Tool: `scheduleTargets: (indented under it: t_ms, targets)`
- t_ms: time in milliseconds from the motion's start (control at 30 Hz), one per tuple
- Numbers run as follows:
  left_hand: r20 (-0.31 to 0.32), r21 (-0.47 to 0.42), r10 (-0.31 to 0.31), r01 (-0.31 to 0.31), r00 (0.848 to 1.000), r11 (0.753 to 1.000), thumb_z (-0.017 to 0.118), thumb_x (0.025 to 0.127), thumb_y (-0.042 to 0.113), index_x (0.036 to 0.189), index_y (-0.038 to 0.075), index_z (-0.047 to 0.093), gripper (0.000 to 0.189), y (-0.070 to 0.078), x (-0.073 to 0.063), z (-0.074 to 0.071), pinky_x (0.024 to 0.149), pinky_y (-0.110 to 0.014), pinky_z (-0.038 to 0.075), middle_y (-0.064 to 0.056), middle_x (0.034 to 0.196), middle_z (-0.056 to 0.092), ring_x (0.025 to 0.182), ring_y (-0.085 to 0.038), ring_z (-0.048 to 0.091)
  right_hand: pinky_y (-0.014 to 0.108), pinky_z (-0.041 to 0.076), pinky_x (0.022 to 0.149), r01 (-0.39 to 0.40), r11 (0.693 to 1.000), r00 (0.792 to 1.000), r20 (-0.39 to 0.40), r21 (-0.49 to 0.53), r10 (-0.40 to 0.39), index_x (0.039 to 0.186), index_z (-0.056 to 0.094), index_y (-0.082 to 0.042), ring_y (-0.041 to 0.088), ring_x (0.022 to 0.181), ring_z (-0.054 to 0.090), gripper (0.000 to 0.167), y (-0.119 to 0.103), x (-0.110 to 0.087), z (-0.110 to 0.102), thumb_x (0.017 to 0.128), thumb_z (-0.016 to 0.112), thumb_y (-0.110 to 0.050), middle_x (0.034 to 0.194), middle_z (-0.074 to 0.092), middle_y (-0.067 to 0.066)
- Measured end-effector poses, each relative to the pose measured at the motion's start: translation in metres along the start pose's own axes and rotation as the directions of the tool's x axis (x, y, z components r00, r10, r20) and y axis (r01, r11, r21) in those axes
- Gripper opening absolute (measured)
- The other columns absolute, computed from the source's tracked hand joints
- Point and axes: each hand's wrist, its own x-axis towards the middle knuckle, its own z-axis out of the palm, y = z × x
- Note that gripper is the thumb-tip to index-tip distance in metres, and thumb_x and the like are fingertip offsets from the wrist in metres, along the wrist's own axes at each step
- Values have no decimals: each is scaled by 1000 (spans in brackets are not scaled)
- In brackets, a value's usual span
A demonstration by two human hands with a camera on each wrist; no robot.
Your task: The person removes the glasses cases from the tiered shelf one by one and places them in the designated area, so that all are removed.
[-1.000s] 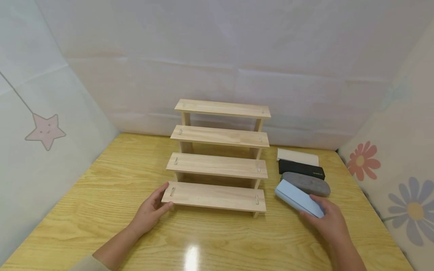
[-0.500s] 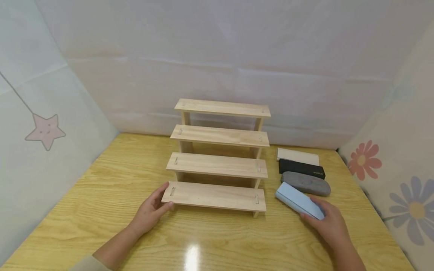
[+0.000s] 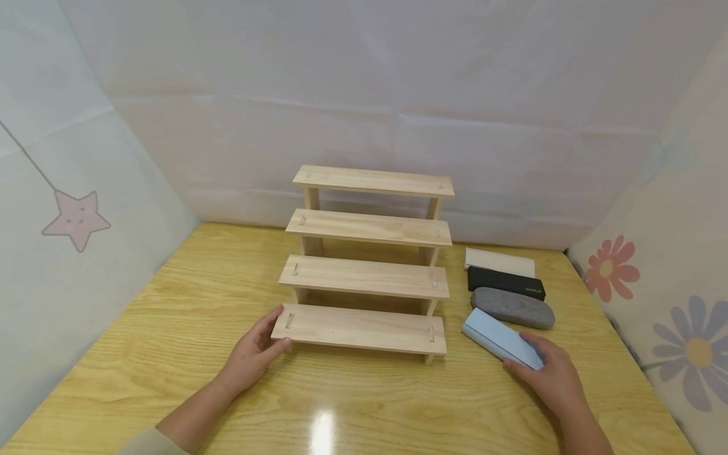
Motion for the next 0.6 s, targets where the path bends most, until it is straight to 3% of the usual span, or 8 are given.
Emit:
scheduleTargets:
  t_ms: [367, 600]
  targets:
    - [4, 14, 9, -9, 1000, 1000, 67, 94, 26, 154, 8, 28, 73, -3, 0, 0, 117, -49, 25, -16, 158, 30, 145, -35, 31, 63, 39, 93, -46, 999, 998, 54, 16, 45, 144, 43, 2, 53, 124, 42, 85, 3, 2, 1, 84, 75, -48, 142, 42, 37]
    - [1, 6, 11, -11, 1000, 1000, 67, 94, 25, 154, 7, 29, 73, -3, 0, 0, 117, -48, 25, -16, 158, 32, 144, -35, 31, 62, 40, 92, -26, 1000, 999, 32, 5, 26, 142, 45, 3, 52, 122, 44, 83, 4, 2, 2, 83, 77, -46, 140, 45, 37]
